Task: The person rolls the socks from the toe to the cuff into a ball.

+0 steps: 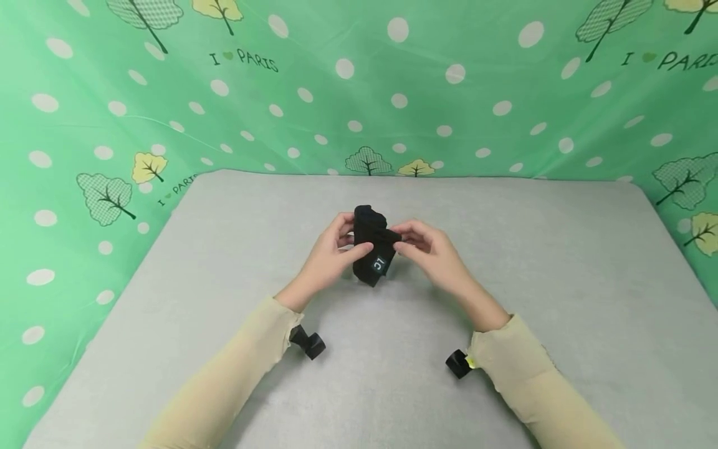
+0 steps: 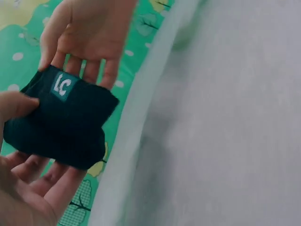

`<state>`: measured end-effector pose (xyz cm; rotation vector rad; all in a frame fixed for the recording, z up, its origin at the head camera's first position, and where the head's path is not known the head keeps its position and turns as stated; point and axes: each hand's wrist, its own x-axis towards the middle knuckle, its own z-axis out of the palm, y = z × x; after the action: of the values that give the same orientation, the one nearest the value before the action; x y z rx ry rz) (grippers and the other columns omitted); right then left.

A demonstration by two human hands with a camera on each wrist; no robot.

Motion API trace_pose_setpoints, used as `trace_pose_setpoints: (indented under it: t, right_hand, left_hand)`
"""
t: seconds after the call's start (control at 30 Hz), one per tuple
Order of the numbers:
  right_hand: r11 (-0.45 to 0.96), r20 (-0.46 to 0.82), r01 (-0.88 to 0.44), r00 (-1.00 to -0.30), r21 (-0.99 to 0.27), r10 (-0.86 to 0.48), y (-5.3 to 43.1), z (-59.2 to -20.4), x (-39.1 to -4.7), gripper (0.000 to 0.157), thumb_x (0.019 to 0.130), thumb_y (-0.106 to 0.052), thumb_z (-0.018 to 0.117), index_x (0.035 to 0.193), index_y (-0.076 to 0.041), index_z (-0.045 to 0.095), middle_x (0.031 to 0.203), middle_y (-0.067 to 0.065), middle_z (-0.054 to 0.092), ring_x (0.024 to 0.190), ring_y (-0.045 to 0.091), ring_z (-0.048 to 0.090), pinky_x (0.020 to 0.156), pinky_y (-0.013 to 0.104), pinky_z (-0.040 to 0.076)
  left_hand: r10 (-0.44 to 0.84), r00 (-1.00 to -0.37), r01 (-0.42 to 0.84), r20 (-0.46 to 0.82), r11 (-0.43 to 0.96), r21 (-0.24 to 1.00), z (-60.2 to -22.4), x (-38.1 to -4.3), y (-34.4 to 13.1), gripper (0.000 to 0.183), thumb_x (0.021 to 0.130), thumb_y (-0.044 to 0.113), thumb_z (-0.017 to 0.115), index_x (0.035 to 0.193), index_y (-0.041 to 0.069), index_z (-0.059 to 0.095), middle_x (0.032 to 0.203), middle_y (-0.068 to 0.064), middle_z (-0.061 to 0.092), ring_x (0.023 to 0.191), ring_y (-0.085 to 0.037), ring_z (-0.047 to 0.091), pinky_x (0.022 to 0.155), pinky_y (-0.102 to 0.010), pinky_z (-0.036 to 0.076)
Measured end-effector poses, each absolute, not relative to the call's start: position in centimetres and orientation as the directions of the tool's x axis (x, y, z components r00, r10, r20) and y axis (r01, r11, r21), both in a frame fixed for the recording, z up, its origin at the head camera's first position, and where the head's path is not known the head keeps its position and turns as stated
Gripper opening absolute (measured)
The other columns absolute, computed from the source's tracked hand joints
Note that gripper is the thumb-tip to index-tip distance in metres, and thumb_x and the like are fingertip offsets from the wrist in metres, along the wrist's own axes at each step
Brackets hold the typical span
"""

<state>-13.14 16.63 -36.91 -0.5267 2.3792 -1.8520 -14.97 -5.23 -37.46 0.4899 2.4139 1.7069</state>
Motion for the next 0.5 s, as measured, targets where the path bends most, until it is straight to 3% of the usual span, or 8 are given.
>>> trace_pose_setpoints:
  t: [0.1,0.27,0.4,0.5]
  right_hand:
    - [0.065,0.164,-0.198,-0.922,-0.978,-0.35,17.0,-37.3,-13.1,0.021,0.097,0.004,0.053,0.116,0.01,0.06,0.101,-0.012,0.07,0.09,0.002,0.067,0.085,0.019,0.056]
    - [0.125,0.203,-0.249,-0.933,-0.961,-0.296,16.3,-37.3,-13.0,0.015,0.096,0.004,0.058,0.108,0.012,0.063,0.095,-0.015,0.069,0.086,0.001,0.066,0.081,0.017,0.055]
    - [0.26,0.271,-0.324,-0.937,-0.91,-0.219,15.2,-37.0,-12.6,0.008,0.093,0.002,0.064,0.099,0.007,0.067,0.092,-0.003,0.07,0.084,-0.001,0.064,0.078,0.014,0.052]
    - [0.349,0.328,-0.37,-0.928,-0.861,-0.174,14.6,-36.8,-12.5,0.005,0.092,0.0,0.067,0.095,0.003,0.068,0.091,0.01,0.071,0.083,-0.002,0.062,0.078,0.013,0.051]
  left_hand:
    - [0.299,-0.951,0.163,0.073,0.288,0.944,-37.3,-14.8,-5.2,0.049,0.093,0.017,0.07,0.136,0.007,0.047,0.123,-0.014,0.069,0.104,-0.028,0.068,0.091,-0.036,0.056]
    - [0.245,-0.961,0.204,0.13,0.309,0.929,-37.4,-14.3,-4.7,0.051,0.091,0.016,0.073,0.124,0.007,0.037,0.115,-0.015,0.068,0.098,-0.029,0.066,0.085,-0.032,0.055]
    - [0.227,-0.95,0.293,0.217,0.391,0.873,-37.3,-13.9,-4.3,0.041,0.09,0.013,0.072,0.102,0.006,0.034,0.105,-0.014,0.059,0.098,-0.025,0.062,0.074,-0.026,0.05]
    - [0.254,-0.936,0.336,0.243,0.438,0.834,-37.1,-13.6,-4.1,0.032,0.09,0.01,0.067,0.099,0.006,0.036,0.105,-0.013,0.053,0.09,-0.022,0.057,0.068,-0.024,0.046]
